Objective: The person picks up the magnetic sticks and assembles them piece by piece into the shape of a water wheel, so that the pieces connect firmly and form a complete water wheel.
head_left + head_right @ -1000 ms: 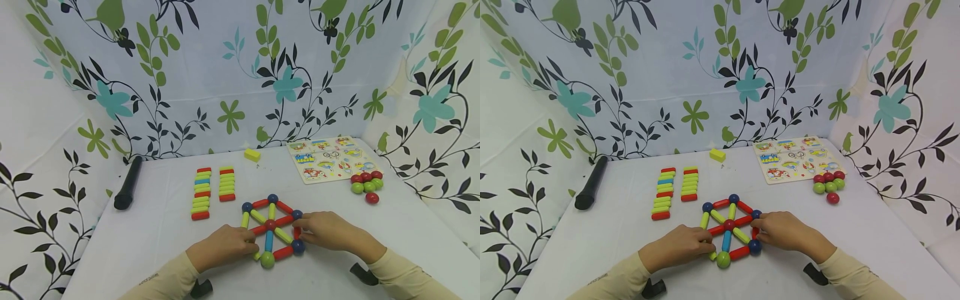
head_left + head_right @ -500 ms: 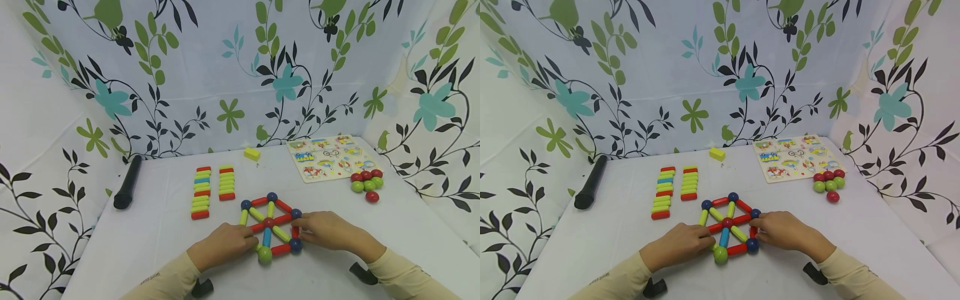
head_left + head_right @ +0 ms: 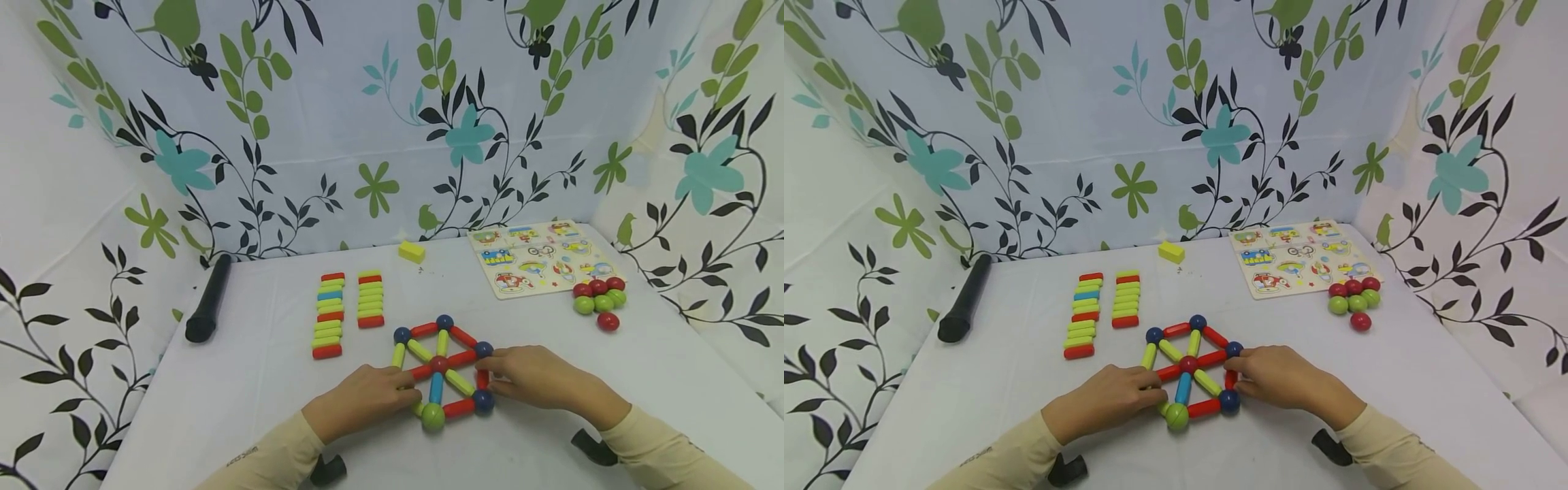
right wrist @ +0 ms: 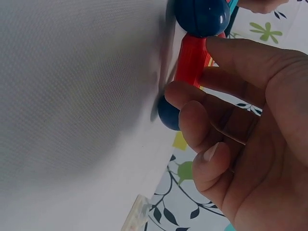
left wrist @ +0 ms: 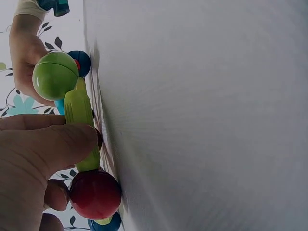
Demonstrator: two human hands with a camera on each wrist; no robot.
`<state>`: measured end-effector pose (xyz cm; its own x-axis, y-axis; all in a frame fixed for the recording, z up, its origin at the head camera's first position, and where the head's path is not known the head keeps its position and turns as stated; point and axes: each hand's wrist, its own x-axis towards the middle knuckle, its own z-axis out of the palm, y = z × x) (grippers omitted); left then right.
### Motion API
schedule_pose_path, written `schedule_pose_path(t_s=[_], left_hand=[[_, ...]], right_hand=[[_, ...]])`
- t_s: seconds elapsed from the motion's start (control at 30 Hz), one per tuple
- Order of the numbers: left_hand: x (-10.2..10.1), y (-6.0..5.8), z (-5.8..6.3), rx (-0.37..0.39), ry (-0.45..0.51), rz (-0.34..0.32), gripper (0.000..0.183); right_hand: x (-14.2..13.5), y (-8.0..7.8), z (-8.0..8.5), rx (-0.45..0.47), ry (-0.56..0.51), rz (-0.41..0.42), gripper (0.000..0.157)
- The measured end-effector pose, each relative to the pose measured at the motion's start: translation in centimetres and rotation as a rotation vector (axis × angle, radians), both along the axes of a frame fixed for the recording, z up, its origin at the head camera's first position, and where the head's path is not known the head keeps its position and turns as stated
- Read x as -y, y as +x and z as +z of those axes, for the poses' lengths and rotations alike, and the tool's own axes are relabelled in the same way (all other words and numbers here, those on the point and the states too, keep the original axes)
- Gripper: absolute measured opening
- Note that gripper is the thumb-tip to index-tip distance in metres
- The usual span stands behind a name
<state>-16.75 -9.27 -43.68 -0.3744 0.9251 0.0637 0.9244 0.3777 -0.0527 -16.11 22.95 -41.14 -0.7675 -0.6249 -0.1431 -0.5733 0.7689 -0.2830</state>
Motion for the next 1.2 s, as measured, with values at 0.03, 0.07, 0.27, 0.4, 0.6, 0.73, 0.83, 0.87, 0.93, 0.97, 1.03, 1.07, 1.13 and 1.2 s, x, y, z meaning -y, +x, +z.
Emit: schedule_pose_path(t_s=[0.03, 0.07, 0.27, 0.4, 0.6, 0.73, 0.83, 0.87, 0.93, 0.97, 1.03, 1.07, 1.13, 1.2], left_hand=[[0.0, 0.0, 0.0, 0.004, 0.001, 0.002, 0.03], [0.0, 0.0, 0.0, 0.008, 0.001, 0.004, 0.031], [0.1, 0.0, 0.0, 0.021, -0.014, 0.016, 0.029], [0.1, -0.1, -0.2, 0.024, -0.008, 0.011, 0.027], [0.0, -0.1, -0.4, 0.019, -0.002, -0.006, 0.024], [0.0, -0.2, -0.3, 0.009, -0.015, -0.01, 0.023], [0.1, -0.2, -0.3, -0.006, -0.026, -0.017, 0.023], [0.1, -0.2, -0.3, -0.011, -0.028, -0.02, 0.023], [0.1, -0.3, -0.4, -0.018, -0.032, -0.024, 0.024], [0.1, -0.3, -0.5, -0.02, -0.033, -0.025, 0.024], [0.1, -0.3, -0.5, -0.028, -0.038, -0.03, 0.027], [0.1, -0.3, -0.5, -0.035, -0.045, -0.035, 0.027], [0.1, -0.2, -0.4, -0.052, -0.06, -0.046, 0.029], [0.0, -0.1, -0.3, -0.069, -0.078, -0.054, 0.029]], right_hand=[[0.2, 0.1, 0.1, -0.02, 0.006, 0.0, 0.034], [0.4, 0.3, 0.3, -0.044, 0.003, 0.005, 0.033], [3.8, 2.1, 0.9, -0.223, -0.125, 0.197, 0.032], [5.7, 2.9, 0.2, -0.292, -0.142, 0.34, 0.028], [6.7, 3.3, -0.6, -0.263, -0.085, 0.327, 0.026], [7.5, 3.3, -0.8, -0.253, -0.025, 0.3, 0.026], [8.1, 3.3, -0.9, -0.281, 0.012, 0.29, 0.029], [8.2, 3.3, -1.0, -0.289, 0.021, 0.287, 0.03], [8.4, 3.3, -1.1, -0.297, 0.033, 0.282, 0.033], [8.4, 3.3, -1.2, -0.297, 0.037, 0.28, 0.033], [8.5, 3.3, -1.3, -0.3, 0.043, 0.278, 0.034], [8.5, 3.3, -1.3, -0.3, 0.042, 0.278, 0.033], [8.5, 3.3, -1.4, -0.294, 0.041, 0.279, 0.033], [8.5, 3.3, -1.5, -0.291, 0.04, 0.282, 0.033]])
